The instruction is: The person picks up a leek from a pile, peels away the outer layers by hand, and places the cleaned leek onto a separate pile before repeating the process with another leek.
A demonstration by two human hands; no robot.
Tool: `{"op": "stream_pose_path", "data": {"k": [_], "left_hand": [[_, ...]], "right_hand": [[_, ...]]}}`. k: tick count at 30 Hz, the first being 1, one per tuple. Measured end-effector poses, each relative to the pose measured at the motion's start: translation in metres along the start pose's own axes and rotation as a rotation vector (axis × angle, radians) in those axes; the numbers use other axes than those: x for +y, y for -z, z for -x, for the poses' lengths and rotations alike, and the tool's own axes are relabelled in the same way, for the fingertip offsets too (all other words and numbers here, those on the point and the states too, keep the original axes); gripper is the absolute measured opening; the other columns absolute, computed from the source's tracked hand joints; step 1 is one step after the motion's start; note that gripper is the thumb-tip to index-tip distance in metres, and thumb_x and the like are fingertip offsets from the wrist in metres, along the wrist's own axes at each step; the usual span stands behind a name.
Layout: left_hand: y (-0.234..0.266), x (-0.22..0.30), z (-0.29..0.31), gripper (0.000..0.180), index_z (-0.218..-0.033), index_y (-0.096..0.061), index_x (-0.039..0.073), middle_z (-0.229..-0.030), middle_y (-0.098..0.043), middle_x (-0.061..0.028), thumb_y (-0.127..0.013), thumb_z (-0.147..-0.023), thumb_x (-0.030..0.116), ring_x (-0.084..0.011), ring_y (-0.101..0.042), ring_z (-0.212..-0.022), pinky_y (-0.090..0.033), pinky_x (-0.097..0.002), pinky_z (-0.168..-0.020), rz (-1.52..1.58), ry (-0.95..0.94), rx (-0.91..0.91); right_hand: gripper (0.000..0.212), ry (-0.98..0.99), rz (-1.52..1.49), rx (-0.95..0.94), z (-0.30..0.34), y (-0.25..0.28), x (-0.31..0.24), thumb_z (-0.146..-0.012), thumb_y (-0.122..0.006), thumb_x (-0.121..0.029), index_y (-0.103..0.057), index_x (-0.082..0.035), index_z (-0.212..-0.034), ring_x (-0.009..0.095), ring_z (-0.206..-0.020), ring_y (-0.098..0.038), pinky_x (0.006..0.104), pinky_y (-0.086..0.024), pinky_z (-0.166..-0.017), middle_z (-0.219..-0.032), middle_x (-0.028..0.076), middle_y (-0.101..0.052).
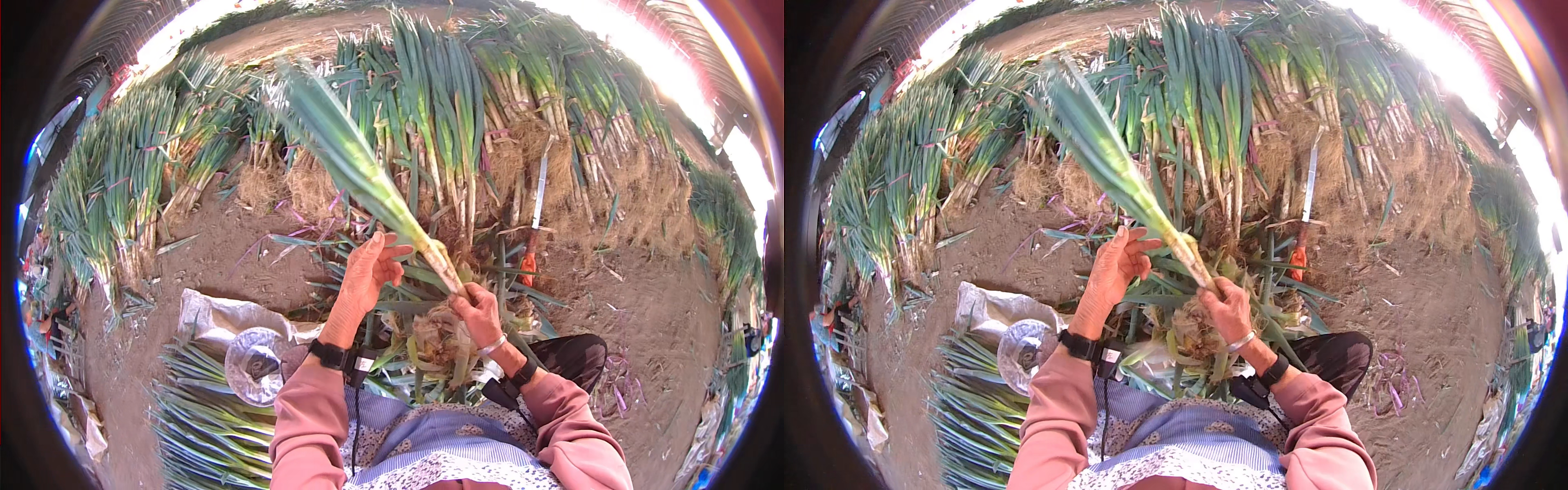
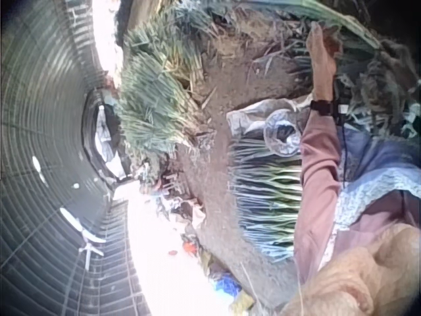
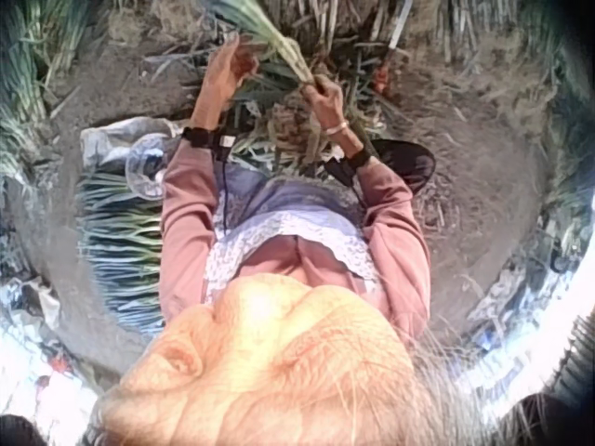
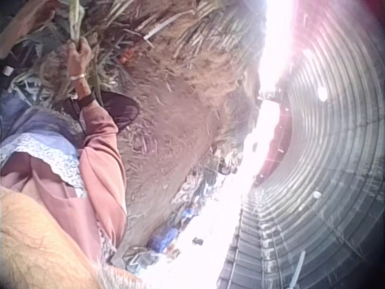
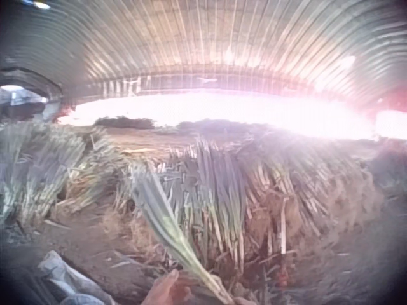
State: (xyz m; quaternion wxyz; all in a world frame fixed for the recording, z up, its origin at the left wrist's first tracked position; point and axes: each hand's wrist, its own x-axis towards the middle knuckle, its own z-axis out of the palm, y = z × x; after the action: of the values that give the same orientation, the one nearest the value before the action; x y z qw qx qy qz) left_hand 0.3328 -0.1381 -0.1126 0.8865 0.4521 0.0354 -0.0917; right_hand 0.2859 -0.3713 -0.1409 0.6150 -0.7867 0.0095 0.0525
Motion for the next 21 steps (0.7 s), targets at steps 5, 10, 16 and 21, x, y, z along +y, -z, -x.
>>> {"op": "stream_pose_path", "data": {"k": [5,10,16,21], "left_hand": [[0.022,0.004,0.008,0.030,-0.098,-0.059,0.000,-0.082,-0.067,-0.0152,-0.060,-0.088,0.028,-0.0207,-0.062,-0.061,-0.050,-0.0352,-0.051,0.182,-0.127,0.108],[0.026,0.012,0.016,0.025,-0.098,-0.058,-0.002,-0.077,-0.064,-0.0147,-0.060,-0.084,0.019,-0.0248,-0.062,-0.068,-0.053,-0.0420,-0.063,0.296,-0.099,0.038],[0.031,0.014,0.018,0.032,-0.102,-0.057,-0.006,-0.082,-0.064,-0.0144,-0.060,-0.081,0.017,-0.0236,-0.062,-0.070,-0.054,-0.0412,-0.068,0.257,-0.137,0.039],[0.039,0.012,0.014,0.035,-0.102,-0.058,-0.008,-0.085,-0.065,-0.0154,-0.058,-0.075,0.014,-0.0229,-0.063,-0.071,-0.055,-0.0402,-0.072,0.205,-0.124,0.021]], "right_hand": [[0.025,0.114,0.174,-0.025,0.011,-0.020,-0.011,-0.078,-0.066,-0.020,-0.062,-0.002,-0.095,0.022,-0.064,-0.060,0.0329,-0.045,-0.062,-0.069,0.012,-0.061],[0.029,0.240,0.212,-0.031,0.010,-0.027,-0.006,-0.077,-0.068,-0.018,-0.061,-0.005,-0.101,0.031,-0.071,-0.063,0.0356,-0.047,-0.064,-0.075,0.015,-0.064],[0.028,0.294,0.216,-0.033,0.009,-0.039,-0.006,-0.076,-0.069,-0.015,-0.062,-0.005,-0.101,0.030,-0.075,-0.060,0.0348,-0.046,-0.067,-0.083,0.012,-0.061],[0.031,0.321,0.275,0.000,0.009,-0.038,-0.011,-0.075,-0.068,-0.005,-0.060,0.000,-0.105,0.023,-0.082,-0.057,0.0287,-0.045,-0.075,-0.091,0.010,-0.055]]}}
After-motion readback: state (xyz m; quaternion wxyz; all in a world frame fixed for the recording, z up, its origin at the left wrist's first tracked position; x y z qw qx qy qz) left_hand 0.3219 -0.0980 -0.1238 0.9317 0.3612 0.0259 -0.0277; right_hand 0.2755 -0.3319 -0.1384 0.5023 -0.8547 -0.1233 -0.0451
